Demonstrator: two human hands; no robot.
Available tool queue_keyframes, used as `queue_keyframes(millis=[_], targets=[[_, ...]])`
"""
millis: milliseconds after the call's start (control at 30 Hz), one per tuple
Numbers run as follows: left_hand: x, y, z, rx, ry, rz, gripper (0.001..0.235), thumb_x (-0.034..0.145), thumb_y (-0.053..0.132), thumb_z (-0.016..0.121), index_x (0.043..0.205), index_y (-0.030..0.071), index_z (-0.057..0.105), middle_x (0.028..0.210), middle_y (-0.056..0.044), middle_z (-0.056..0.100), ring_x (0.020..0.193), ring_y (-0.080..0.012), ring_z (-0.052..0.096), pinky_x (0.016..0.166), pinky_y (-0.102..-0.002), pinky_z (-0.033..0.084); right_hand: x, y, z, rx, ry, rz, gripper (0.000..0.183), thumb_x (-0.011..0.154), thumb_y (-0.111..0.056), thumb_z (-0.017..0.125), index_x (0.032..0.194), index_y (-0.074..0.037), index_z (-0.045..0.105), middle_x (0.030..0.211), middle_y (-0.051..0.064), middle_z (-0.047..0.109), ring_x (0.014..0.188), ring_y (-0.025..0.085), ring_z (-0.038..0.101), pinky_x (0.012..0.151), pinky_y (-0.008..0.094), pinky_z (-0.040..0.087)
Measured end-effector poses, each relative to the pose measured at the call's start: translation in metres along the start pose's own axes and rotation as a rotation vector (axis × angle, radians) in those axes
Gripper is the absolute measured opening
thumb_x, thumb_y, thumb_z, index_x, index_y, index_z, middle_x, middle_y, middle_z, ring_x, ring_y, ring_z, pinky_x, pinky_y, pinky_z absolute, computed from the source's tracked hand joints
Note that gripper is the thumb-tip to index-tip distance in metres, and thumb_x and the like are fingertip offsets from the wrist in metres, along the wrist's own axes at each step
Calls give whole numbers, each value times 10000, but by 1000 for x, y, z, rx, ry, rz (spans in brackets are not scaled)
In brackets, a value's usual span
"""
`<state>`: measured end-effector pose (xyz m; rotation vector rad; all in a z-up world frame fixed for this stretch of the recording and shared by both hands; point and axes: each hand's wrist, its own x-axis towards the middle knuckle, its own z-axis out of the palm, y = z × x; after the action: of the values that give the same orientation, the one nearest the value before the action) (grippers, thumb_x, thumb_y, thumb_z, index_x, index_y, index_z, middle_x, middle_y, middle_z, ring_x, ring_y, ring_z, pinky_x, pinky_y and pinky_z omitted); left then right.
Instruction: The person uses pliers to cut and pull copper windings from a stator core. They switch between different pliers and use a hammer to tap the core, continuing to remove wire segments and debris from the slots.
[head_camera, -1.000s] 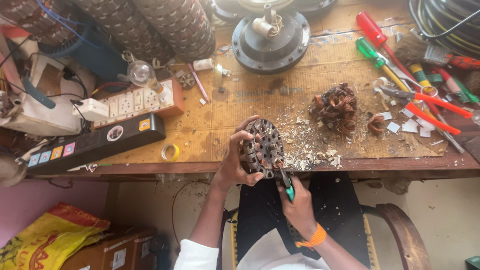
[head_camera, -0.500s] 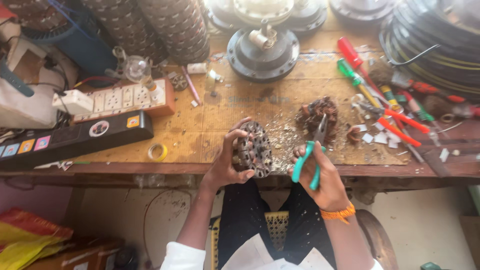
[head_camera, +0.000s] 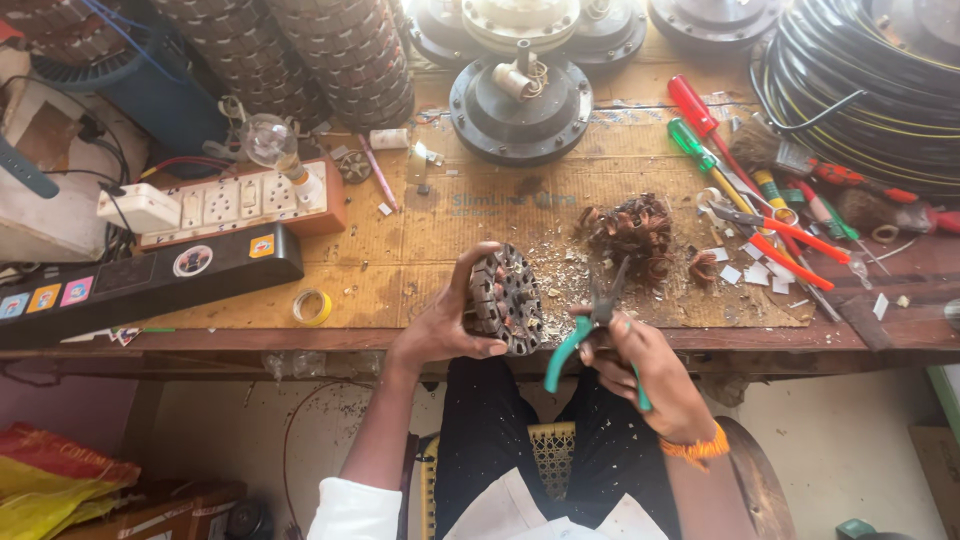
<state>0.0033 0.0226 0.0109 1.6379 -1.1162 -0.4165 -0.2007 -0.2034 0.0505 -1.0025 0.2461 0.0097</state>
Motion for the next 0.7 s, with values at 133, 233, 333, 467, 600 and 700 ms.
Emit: queue_keyframes(millis=[133, 233, 333, 467, 600, 700], targets=[[1, -8, 13, -61, 76, 149, 1216, 555, 478, 974, 1536, 361, 265, 1654, -201, 349, 1483, -416, 463, 1172, -559, 535, -19, 0, -3, -798, 184, -202, 455, 990, -270, 667, 1345, 13, 658, 803, 39, 741, 653, 14, 547, 580, 201, 434], [1, -15, 17, -40, 133, 247, 1169, 566, 422, 997, 1492, 336, 288, 1696, -205, 258, 1523, -421, 406, 1151, -534, 545, -31, 12, 0, -961, 264, -308, 488, 966, -261, 670, 1368, 10, 610, 763, 19, 769, 690, 29, 621, 651, 211, 506], [2, -18, 17, 3, 173, 208, 1157, 539, 467, 997, 1450, 327, 298, 1690, -201, 240, 1375, -356, 526, 1122, -488, 596, -35, 26, 7, -918, 330, -156, 485, 966, -253, 595, 1408, -53, 601, 747, -3, 777, 579, 81, 565, 567, 259, 468], [6, -15, 20, 45, 200, 230, 1163, 522, 454, 988, 1448, 310, 299, 1698, -192, 247, 1508, -397, 435, 1157, -513, 519, -36, 41, 13, -763, 295, 11, 466, 1038, -227, 560, 1472, -72, 629, 748, 34, 789, 587, 135, 520, 572, 307, 445], [9, -9, 20, -73, 157, 178, 1148, 516, 472, 977, 1428, 293, 304, 1687, -200, 216, 1505, -399, 439, 1118, -502, 554, -30, 41, 18, -634, 193, -123, 398, 993, -213, 570, 1329, -19, 660, 735, 47, 757, 704, 79, 705, 692, 242, 567], [10, -4, 19, -91, 129, 159, 1150, 511, 443, 981, 1421, 282, 296, 1684, -216, 202, 1499, -398, 447, 1147, -500, 544, -26, 35, 20, -578, 208, -70, 395, 979, -198, 579, 1325, -26, 662, 733, 58, 747, 695, 85, 700, 676, 252, 592]])
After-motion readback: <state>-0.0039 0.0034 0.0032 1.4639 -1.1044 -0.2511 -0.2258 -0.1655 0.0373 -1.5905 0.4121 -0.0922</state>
